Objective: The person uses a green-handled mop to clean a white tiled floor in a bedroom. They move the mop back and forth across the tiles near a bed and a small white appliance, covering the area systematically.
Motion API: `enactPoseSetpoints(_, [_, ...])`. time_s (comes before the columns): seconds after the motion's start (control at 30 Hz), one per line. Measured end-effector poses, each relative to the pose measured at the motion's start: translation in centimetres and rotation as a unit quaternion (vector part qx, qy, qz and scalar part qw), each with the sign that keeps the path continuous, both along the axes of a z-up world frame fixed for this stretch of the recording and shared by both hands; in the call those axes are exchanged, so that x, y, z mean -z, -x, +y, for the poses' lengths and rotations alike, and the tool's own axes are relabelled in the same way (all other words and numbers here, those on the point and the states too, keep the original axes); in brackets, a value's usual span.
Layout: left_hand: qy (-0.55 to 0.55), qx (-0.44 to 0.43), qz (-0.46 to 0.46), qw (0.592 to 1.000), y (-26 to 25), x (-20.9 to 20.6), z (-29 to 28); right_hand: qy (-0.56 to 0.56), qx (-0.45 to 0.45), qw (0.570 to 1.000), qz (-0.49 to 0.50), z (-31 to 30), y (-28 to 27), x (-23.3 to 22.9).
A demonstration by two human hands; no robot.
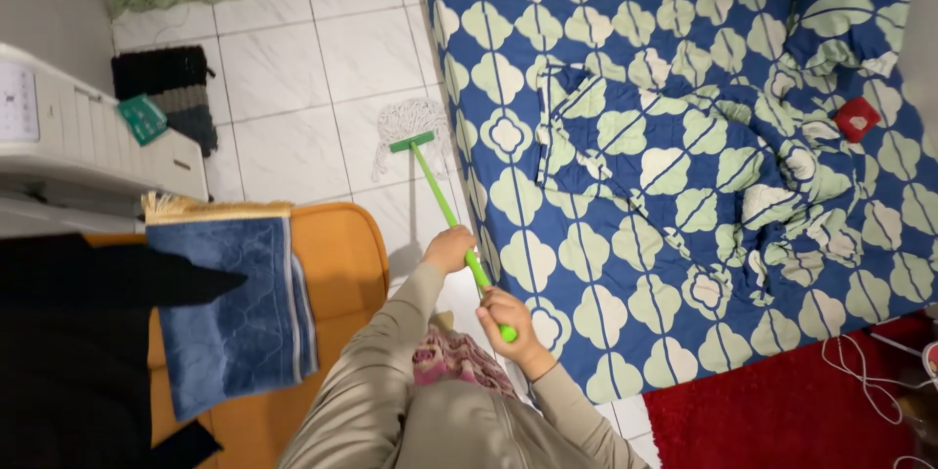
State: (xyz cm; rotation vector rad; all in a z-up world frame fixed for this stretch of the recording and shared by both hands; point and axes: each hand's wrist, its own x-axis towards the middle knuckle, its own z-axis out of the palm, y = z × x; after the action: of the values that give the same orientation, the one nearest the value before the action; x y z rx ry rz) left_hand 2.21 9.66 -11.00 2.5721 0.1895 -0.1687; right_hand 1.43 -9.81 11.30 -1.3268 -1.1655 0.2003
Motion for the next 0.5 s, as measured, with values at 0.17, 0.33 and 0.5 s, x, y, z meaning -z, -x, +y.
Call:
enactPoseSetpoints(0.17, [0.02,0.013,-0.013,1.0,1.0,-4.3,-4.8,0.001,0.0,1.0,0.009,-4.4,0.1,-2.2])
enactPoseSetpoints(0.33, [0.067,0.029,-0.013,0.997,3.2,-11.3,-12.0,0.028,0.011,0.999,0.025,-11.2,1.4,-7.5])
enactPoseSetpoints(0.5, [0.17,0.119,0.119,0.971,5.4,-20.5,-18.5,0.059,0.023,0.998,0.029,-16.2,3.1,-15.4])
